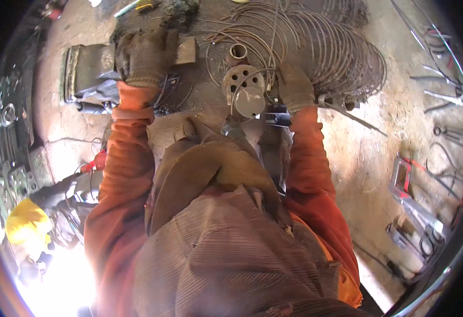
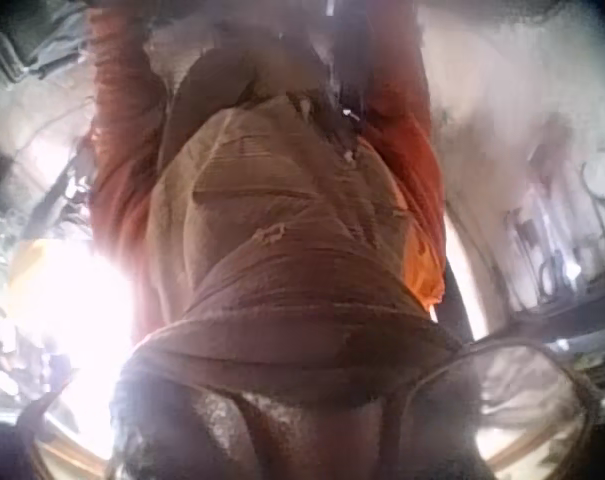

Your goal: The person bends and shapes metal wire using a cylindrical jig mounted in a vise, followed by hammering the wire to achieve a specific curve.

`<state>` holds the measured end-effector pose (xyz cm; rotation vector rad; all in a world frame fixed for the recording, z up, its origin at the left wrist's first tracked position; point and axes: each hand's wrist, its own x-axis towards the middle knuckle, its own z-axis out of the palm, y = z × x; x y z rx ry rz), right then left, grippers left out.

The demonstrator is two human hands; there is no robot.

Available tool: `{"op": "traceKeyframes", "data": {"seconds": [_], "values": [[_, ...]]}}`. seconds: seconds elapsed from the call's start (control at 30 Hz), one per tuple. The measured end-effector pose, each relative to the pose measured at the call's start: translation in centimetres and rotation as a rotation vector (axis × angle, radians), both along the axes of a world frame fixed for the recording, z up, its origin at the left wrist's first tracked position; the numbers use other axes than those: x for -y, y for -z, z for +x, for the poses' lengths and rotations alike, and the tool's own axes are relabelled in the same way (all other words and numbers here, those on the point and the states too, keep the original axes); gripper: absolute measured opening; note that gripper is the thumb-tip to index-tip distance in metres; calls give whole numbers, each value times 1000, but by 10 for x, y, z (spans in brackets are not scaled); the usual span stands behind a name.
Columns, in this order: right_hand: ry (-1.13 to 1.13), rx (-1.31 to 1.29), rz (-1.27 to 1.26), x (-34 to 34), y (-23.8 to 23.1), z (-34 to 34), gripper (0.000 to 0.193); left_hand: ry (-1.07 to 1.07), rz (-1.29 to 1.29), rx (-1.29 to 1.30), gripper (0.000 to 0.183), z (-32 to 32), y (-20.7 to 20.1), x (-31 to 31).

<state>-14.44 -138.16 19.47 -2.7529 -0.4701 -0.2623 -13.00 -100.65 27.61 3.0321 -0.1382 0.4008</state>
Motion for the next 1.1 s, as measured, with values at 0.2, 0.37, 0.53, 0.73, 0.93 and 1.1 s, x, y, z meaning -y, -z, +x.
{"op": "traceKeyframes", "data": {"seconds": [0.2,0.37,0.53,0.73,0.93,1.1], "values": [[67,-213,-205,-5,4,-9,25,31,-21,92,31,-7,-10,3],[103,-131,-166,-8,-1,-12,24,55,-71,313,29,-13,-32,26],[158,-67,-148,-13,1,-24,20,61,13,245,25,-11,-27,18],[64,-6,-89,-7,-5,-12,18,50,96,80,22,-4,7,-6],[22,-27,73,12,-5,9,22,221,-478,220,26,-92,5,53],[27,-127,102,19,-15,10,23,156,-653,-50,34,-124,34,103]]}}
